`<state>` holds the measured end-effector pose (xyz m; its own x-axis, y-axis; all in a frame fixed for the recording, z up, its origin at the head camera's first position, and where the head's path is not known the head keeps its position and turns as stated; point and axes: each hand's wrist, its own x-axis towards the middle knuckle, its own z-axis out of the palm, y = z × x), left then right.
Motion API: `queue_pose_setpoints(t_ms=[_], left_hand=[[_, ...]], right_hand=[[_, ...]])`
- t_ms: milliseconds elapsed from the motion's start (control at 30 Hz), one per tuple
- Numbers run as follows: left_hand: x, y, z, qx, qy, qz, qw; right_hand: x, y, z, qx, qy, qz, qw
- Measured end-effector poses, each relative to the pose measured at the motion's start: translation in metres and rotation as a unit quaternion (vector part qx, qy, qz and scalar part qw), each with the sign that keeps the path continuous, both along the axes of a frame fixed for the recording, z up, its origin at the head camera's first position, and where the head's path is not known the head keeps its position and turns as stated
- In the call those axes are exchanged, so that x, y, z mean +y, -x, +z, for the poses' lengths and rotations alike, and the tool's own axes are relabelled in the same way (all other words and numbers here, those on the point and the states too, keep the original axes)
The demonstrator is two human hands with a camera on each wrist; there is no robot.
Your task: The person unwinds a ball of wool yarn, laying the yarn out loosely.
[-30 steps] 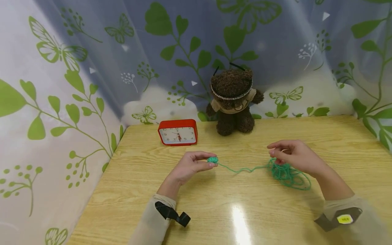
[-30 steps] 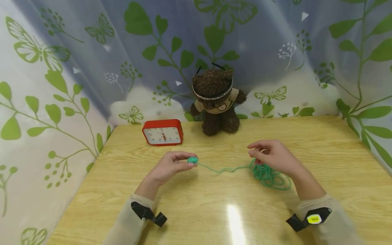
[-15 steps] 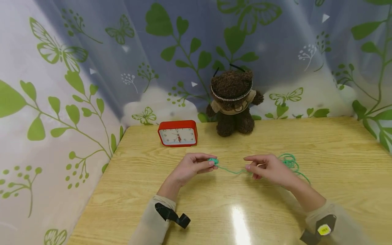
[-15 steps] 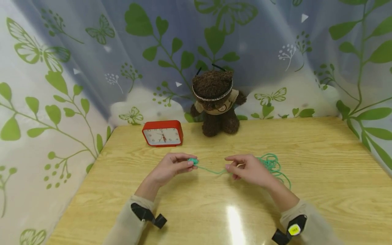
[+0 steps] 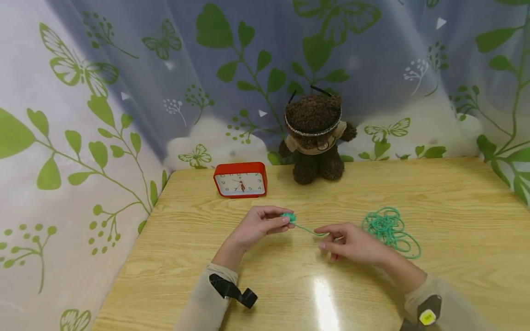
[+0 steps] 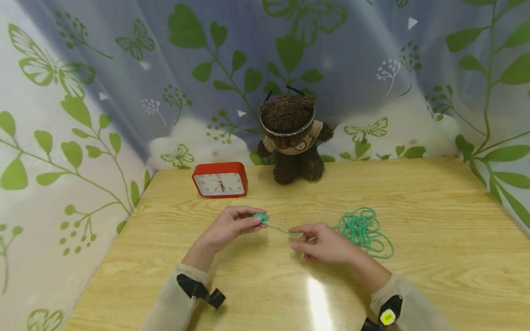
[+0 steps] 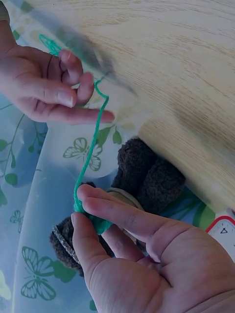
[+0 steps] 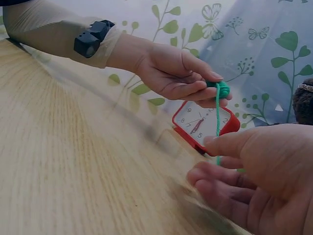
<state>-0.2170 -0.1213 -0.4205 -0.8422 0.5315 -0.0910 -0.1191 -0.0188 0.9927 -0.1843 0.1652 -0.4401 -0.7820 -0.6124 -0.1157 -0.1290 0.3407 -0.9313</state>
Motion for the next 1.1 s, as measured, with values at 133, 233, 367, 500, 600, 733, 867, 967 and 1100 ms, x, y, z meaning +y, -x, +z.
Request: queue_pose_setpoints(t_ms=[133,233,367,500,600,733,867,967,1100], left_hand=[[-0.002,-0.001,0.001,0.003,0.002,-0.001,1.0],[-0.005,-0.003,0.001,0.0,0.008,0.007,0.9999],[-0.009,-0.008,-0.001,-0.014,0.009,0.012,0.9998],[-0.008,-0.008,-0.003,-0.024,-0.008,0.016,0.9996],[-0.008,-0.008,-0.004,-0.024,-0.014,0.026,0.9993],[-0.01,-0.009,-0.006,-0.025,-0.008,0.028,0.9993],[-0.009,-0.008,-0.007,-0.02,0.006,0.021,0.9996],[-0.005,-0.005,-0.007,-0.008,0.012,0.015,0.9998],[-0.001,-0.003,-0.004,-0.002,0.007,0.007,1.0]], right_hand=[[-0.004,-0.001,-0.003,-0.007,0.004,0.021,1.0],[-0.008,-0.003,-0.008,-0.006,0.014,0.031,0.999],[-0.011,-0.007,-0.011,-0.007,0.026,0.034,0.999],[-0.005,-0.008,-0.004,-0.004,0.033,0.01,0.999],[0.001,-0.006,0.003,0.006,0.037,-0.013,0.999],[0.009,-0.003,0.012,0.019,0.056,-0.049,0.997],[0.018,-0.001,0.02,0.047,0.08,-0.086,0.992],[0.024,0.001,0.025,0.075,0.09,-0.11,0.987],[0.028,0.003,0.031,0.108,0.099,-0.13,0.981]])
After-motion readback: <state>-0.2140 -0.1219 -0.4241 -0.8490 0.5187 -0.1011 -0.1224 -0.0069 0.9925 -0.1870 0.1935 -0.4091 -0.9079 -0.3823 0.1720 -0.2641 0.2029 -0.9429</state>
